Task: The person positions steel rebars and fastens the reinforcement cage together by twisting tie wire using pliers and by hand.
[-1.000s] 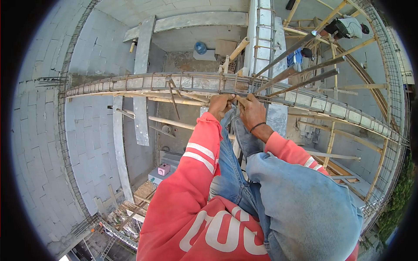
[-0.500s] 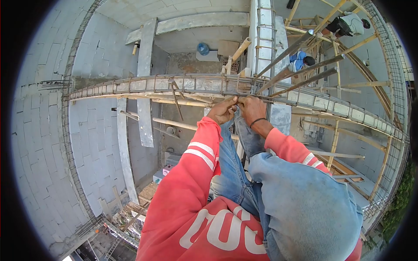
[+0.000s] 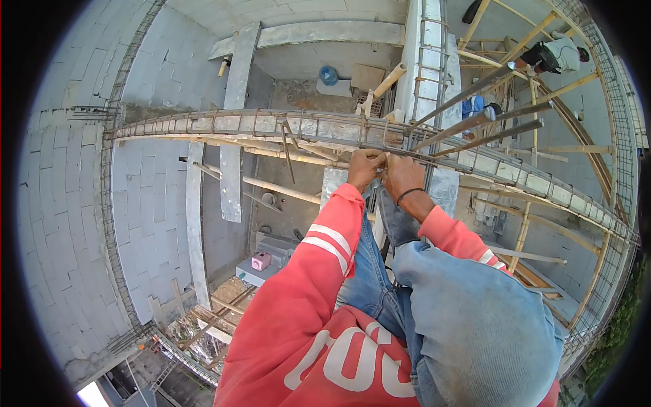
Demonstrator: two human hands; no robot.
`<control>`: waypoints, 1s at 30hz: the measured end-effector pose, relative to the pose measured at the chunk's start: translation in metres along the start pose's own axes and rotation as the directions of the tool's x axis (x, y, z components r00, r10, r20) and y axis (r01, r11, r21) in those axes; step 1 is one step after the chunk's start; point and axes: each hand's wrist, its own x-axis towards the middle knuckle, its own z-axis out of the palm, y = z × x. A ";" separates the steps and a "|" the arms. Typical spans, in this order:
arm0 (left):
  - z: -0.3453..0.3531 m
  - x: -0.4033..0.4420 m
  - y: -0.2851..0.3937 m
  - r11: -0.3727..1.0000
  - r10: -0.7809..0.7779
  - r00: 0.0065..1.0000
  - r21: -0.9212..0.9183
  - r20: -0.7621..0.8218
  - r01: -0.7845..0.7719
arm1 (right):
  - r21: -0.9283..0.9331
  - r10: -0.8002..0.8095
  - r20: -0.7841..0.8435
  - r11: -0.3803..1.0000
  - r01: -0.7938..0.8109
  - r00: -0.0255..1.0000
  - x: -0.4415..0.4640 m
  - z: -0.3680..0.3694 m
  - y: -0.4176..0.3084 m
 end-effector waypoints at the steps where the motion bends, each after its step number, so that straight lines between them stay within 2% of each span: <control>1: 0.006 0.000 0.001 1.000 0.004 1.000 -0.006 -0.012 -0.004 | -0.055 -0.056 -0.024 0.997 0.054 0.998 -0.001 -0.003 -0.001; 3: 0.015 -0.003 0.004 0.912 0.221 0.945 0.396 -0.243 -0.112 | -0.027 -0.072 -0.040 0.997 0.071 0.997 0.001 -0.007 0.000; 4: 0.018 -0.005 0.009 0.837 0.276 0.924 0.540 -0.265 -0.095 | 0.001 -0.074 -0.061 0.997 0.074 0.995 0.002 -0.009 -0.001; 5: 0.019 0.000 0.008 0.837 0.282 0.914 0.540 -0.293 -0.085 | 0.008 -0.102 -0.053 0.995 0.103 0.993 0.003 -0.016 -0.003; 7: 0.018 0.007 0.004 0.961 0.022 0.980 0.276 -0.198 0.035 | -0.050 -0.080 -0.108 0.996 0.075 0.991 -0.001 -0.029 -0.004; 8: 0.013 0.008 0.003 0.962 0.029 0.976 0.271 -0.218 0.032 | -0.047 -0.101 -0.105 0.994 0.097 0.989 -0.002 -0.028 -0.001; 9: 0.008 0.009 0.002 0.989 -0.129 0.987 0.054 -0.098 0.134 | 0.035 -0.056 -0.105 0.998 0.060 0.993 -0.002 -0.028 0.003; 10: 0.004 0.009 0.001 0.955 -0.249 0.967 -0.151 0.058 0.255 | 0.116 -0.011 -0.101 0.993 0.023 0.995 -0.001 -0.028 0.010; 11: -0.003 0.006 0.001 0.957 -0.237 0.970 -0.160 0.044 0.241 | 0.114 -0.031 -0.103 0.993 0.043 0.994 0.001 -0.022 0.020; 13: -0.015 -0.003 -0.002 0.727 -0.304 0.892 -0.524 0.335 0.444 | 0.383 0.033 -0.011 0.923 -0.026 0.999 0.007 -0.002 0.042; 14: -0.021 -0.001 -0.012 0.710 -0.221 0.877 -0.546 0.427 0.445 | 0.474 0.035 0.011 0.880 -0.036 0.999 0.007 0.003 0.046; 15: -0.018 -0.001 -0.014 0.711 -0.211 0.883 -0.553 0.420 0.434 | 0.472 0.022 0.009 0.881 -0.023 1.000 0.007 0.004 0.046; 18: 0.001 -0.012 -0.001 0.810 -0.291 0.950 -0.500 0.114 0.308 | 0.317 0.051 0.039 0.946 -0.061 0.998 0.002 -0.002 0.037; 19: 0.001 -0.011 0.000 0.808 -0.289 0.951 -0.506 0.106 0.302 | 0.317 0.042 0.043 0.947 -0.053 0.998 -0.004 -0.009 0.032; 21: 0.001 -0.007 0.002 0.971 -0.131 0.991 -0.201 0.008 0.130 | 0.048 -0.124 -0.116 0.990 0.131 0.985 -0.011 -0.017 0.024; 22: 0.005 -0.005 0.002 0.994 -0.084 0.994 -0.079 -0.073 0.078 | 0.053 -0.100 -0.025 0.993 0.102 0.995 -0.011 -0.018 0.025; 23: 0.002 -0.007 0.004 0.994 -0.085 0.993 -0.079 -0.079 0.078 | 0.056 -0.105 -0.023 0.993 0.107 0.994 -0.013 -0.019 0.023; 25: -0.008 -0.009 0.010 0.936 0.024 1.000 0.350 -0.008 -0.020 | -0.034 -0.134 -0.017 0.990 0.134 0.991 -0.016 -0.024 0.021; 27: -0.027 -0.033 0.038 0.819 0.178 0.964 0.573 -0.199 -0.032 | -0.017 -0.135 -0.013 0.991 0.135 0.991 -0.017 -0.035 0.019; 28: -0.040 -0.037 0.044 0.804 0.313 0.849 0.594 -0.426 0.002 | 0.000 -0.135 -0.007 0.991 0.135 0.991 -0.019 -0.042 0.019; 29: -0.054 -0.040 0.049 0.794 0.430 0.669 0.607 -0.607 0.041 | 0.004 -0.111 -0.013 0.994 0.111 0.994 -0.021 -0.048 0.019; 30: -0.070 -0.044 0.062 0.762 0.493 0.498 0.631 -0.713 0.149 | 0.029 -0.130 0.016 0.991 0.129 0.991 -0.021 -0.056 0.020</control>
